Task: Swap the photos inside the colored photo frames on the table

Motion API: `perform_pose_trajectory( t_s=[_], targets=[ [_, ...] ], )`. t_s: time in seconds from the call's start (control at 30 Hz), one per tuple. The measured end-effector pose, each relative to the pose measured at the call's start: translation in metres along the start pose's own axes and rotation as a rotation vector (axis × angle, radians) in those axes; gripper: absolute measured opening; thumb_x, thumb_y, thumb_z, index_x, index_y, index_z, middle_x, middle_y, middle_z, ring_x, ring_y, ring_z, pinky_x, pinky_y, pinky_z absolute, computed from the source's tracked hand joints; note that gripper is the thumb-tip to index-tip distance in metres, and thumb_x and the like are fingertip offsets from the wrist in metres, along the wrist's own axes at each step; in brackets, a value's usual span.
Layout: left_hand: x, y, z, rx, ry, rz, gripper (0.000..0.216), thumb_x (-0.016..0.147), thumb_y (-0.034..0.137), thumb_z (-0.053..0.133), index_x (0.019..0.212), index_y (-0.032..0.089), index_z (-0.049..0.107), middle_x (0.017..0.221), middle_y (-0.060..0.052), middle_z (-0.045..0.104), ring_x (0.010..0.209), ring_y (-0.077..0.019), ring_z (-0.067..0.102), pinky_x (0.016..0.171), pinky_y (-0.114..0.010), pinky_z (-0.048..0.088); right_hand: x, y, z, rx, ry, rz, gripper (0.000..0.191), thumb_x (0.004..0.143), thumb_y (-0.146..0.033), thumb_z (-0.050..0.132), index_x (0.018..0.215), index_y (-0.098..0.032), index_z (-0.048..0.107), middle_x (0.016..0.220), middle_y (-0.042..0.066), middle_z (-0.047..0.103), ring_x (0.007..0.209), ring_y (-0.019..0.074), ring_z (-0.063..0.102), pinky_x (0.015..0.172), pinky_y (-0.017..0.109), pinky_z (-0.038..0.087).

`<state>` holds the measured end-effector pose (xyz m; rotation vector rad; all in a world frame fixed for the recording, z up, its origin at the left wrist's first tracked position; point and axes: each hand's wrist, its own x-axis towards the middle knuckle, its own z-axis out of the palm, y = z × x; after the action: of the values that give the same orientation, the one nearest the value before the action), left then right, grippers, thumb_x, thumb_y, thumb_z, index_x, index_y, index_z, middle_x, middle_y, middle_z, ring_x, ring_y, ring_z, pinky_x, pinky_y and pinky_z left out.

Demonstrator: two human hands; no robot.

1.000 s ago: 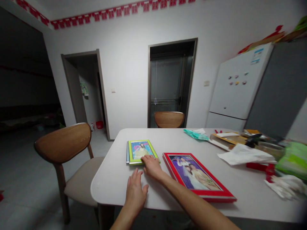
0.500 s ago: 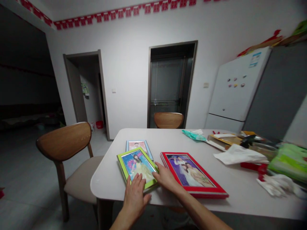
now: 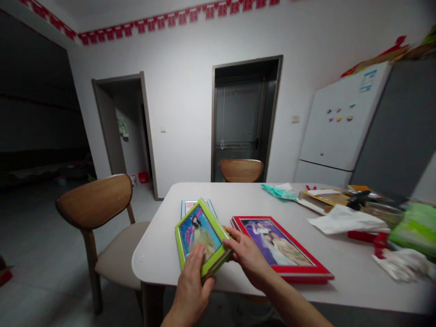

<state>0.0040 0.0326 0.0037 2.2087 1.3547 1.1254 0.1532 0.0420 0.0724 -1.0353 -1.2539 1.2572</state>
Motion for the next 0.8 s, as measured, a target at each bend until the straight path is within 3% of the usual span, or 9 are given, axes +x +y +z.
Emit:
perform_pose_trajectory(
  t_s=[0.17,0.27,0.37,0.5,0.6,0.7,0.8],
  targets=[
    [-0.001,0.029,-0.014,-0.237,0.178,-0.046,0.071,0.070,0.022,0.050,0.129,0.020,0.012,0.135,-0.007,0.029,0.121,-0.0193,0.030,0.097,-0.033,0.032,-0.028,-0.024,0.024,-0.304,-0.015,-0.270,0.052,0.065,-0.018,0.049,0.117,-0.018,0.043,0.103,0.006,0.056,0.080,0.0138,0.054,0.067,0.025,0.045],
    [-0.011,0.037,-0.026,-0.330,0.229,-0.106,0.081,0.068,0.026,0.054,0.129,0.024,0.001,0.137,-0.007,0.022,0.118,-0.0213,0.035,0.092,-0.031,0.039,-0.043,-0.022,0.034,-0.460,-0.113,-0.444,0.054,0.063,-0.014,0.050,0.116,-0.023,0.045,0.107,0.005,0.055,0.088,0.0161,0.053,0.070,0.026,0.045],
    [-0.023,0.034,-0.034,-0.321,0.256,-0.163,0.085,0.065,0.026,0.055,0.129,0.026,-0.002,0.139,-0.004,0.017,0.119,-0.0220,0.033,0.093,-0.031,0.038,-0.051,-0.012,0.033,-0.530,-0.260,-0.568,0.047,0.066,-0.018,0.051,0.113,-0.025,0.048,0.107,0.005,0.055,0.095,0.0175,0.051,0.080,0.030,0.043],
    [-0.031,0.018,-0.034,-0.298,0.297,-0.280,0.073,0.067,0.031,0.051,0.129,0.022,0.013,0.135,-0.004,0.028,0.118,-0.0221,0.034,0.093,-0.031,0.038,-0.047,0.008,0.021,-0.675,-0.324,-0.525,0.045,0.068,-0.029,0.054,0.112,-0.021,0.048,0.118,0.010,0.046,0.110,0.0212,0.040,0.092,0.037,0.033],
    [-0.030,0.001,-0.025,-0.460,0.245,-0.368,0.067,0.068,0.033,0.050,0.127,0.016,0.023,0.126,-0.006,0.043,0.110,-0.0213,0.045,0.087,-0.028,0.043,-0.039,0.026,0.010,-0.856,-0.346,-0.428,0.049,0.062,-0.029,0.060,0.109,-0.019,0.050,0.122,0.011,0.041,0.113,0.0237,0.035,0.094,0.038,0.030],
    [-0.030,-0.015,-0.012,-0.576,0.152,-0.423,0.065,0.064,0.032,0.053,0.123,0.012,0.032,0.117,-0.008,0.052,0.104,-0.0213,0.051,0.084,-0.027,0.045,-0.034,0.040,0.002,-1.020,-0.337,-0.413,0.040,0.061,-0.025,0.060,0.100,-0.021,0.054,0.116,0.009,0.045,0.108,0.0238,0.038,0.091,0.038,0.030],
    [-0.030,-0.025,-0.003,-0.486,0.083,-0.437,0.066,0.061,0.025,0.054,0.122,0.011,0.034,0.118,-0.009,0.052,0.106,-0.0203,0.049,0.088,-0.028,0.041,-0.031,0.048,-0.003,-1.123,-0.344,-0.411,0.032,0.062,-0.029,0.060,0.093,-0.024,0.056,0.103,0.004,0.053,0.098,0.0220,0.042,0.084,0.036,0.033]
  ],
)
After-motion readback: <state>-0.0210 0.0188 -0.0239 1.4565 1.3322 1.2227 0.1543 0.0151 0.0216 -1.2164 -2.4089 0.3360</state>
